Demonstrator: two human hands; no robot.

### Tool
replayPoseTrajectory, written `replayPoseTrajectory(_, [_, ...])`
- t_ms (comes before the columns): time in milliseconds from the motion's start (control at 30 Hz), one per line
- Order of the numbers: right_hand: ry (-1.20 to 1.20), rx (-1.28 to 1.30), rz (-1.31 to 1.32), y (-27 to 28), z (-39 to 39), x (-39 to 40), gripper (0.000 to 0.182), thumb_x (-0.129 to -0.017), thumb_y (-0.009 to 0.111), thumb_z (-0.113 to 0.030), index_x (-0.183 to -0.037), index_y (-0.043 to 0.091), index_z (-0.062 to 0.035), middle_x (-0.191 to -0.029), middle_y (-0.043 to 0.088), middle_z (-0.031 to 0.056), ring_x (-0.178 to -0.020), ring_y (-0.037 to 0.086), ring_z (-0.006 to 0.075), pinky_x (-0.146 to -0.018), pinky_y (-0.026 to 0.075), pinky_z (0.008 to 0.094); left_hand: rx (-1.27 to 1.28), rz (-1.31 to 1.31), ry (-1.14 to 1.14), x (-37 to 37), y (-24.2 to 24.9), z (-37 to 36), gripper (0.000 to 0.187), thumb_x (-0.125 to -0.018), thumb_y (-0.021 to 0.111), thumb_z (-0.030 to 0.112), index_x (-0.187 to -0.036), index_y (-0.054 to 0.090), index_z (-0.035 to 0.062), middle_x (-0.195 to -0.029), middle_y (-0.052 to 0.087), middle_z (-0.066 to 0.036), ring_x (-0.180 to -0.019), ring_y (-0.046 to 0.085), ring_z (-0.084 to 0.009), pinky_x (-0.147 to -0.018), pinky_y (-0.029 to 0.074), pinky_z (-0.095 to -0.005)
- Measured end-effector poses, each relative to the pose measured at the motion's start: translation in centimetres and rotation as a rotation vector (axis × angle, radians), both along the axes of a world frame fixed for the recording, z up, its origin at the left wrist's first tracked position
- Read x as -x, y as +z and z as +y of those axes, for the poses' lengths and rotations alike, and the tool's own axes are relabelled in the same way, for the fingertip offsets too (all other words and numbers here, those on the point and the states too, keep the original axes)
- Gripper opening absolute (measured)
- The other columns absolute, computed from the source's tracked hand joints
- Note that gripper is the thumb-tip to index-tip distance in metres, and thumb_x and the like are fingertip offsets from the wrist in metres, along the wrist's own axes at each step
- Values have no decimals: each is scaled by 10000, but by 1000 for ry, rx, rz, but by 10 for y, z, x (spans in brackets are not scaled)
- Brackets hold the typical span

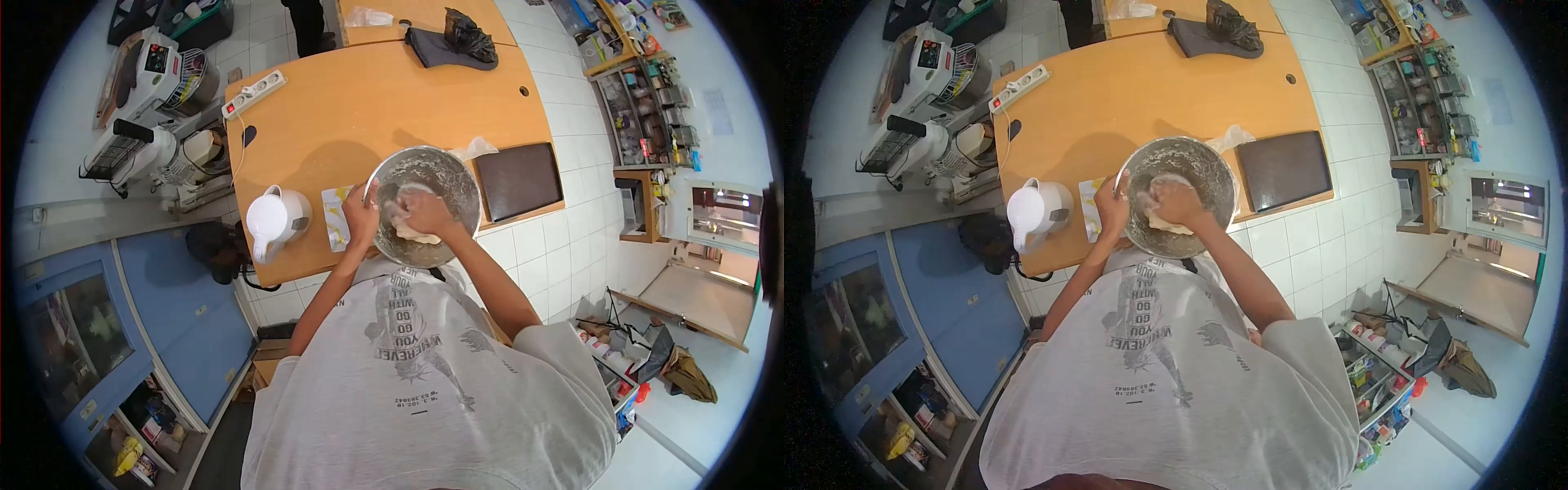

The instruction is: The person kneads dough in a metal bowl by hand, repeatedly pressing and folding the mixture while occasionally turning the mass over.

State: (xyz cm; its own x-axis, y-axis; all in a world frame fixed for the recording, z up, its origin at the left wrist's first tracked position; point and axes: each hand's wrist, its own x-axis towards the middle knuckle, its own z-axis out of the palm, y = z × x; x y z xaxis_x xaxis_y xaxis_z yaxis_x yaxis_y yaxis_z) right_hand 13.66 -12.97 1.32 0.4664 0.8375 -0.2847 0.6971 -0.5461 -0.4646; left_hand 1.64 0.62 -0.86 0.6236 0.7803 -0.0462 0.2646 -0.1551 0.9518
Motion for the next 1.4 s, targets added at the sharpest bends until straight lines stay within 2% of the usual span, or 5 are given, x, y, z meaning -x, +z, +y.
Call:
replayPoseTrajectory(333, [609,356,125,-13,3,-24,696,-778,794,-389,-1397,599,-138,-1457,577,167,-1243,607,434,-1048,511,498,-30,-41,7,1,-10,1,314,-1064,599,241,-1177,723,-24,-1088,731,-246,-1028,707,-410,-899,528,-434])
replayPoseTrajectory(533, [32,-228,687,10,-1,-56,560,-854,788,-300,-1359,611,-135,-1359,644,121,-1315,562,354,-1147,419,460,28,-8,26,1,-16,2,369,-1071,609,307,-1183,725,-25,-1041,742,-220,-928,720,-299,-834,528,-385])
replayPoseTrajectory(767, [359,-187,-215,-61,-8,-48,407,-919,675,-267,-1285,655,-90,-1202,702,150,-1131,678,331,-975,556,469,-18,-27,4,0,-10,2,375,-1070,616,318,-1160,732,-27,-985,733,-196,-866,701,-261,-803,526,-381])
replayPoseTrajectory(867, [-268,36,-10,-24,19,-22,316,-974,591,-325,-1091,727,-65,-1059,740,189,-992,719,370,-847,596,484,-25,-33,10,-2,-6,3,369,-1069,618,313,-1144,733,-30,-961,727,-190,-844,683,-246,-794,520,-375])
replayPoseTrajectory(1400, [-297,-164,-261,-26,19,1,398,-1026,570,-385,-1113,706,-22,-1173,701,226,-1046,687,411,-871,582,498,-2,34,17,1,0,1,343,-1062,609,274,-1096,744,-39,-946,721,-227,-894,695,-369,-826,515,-429])
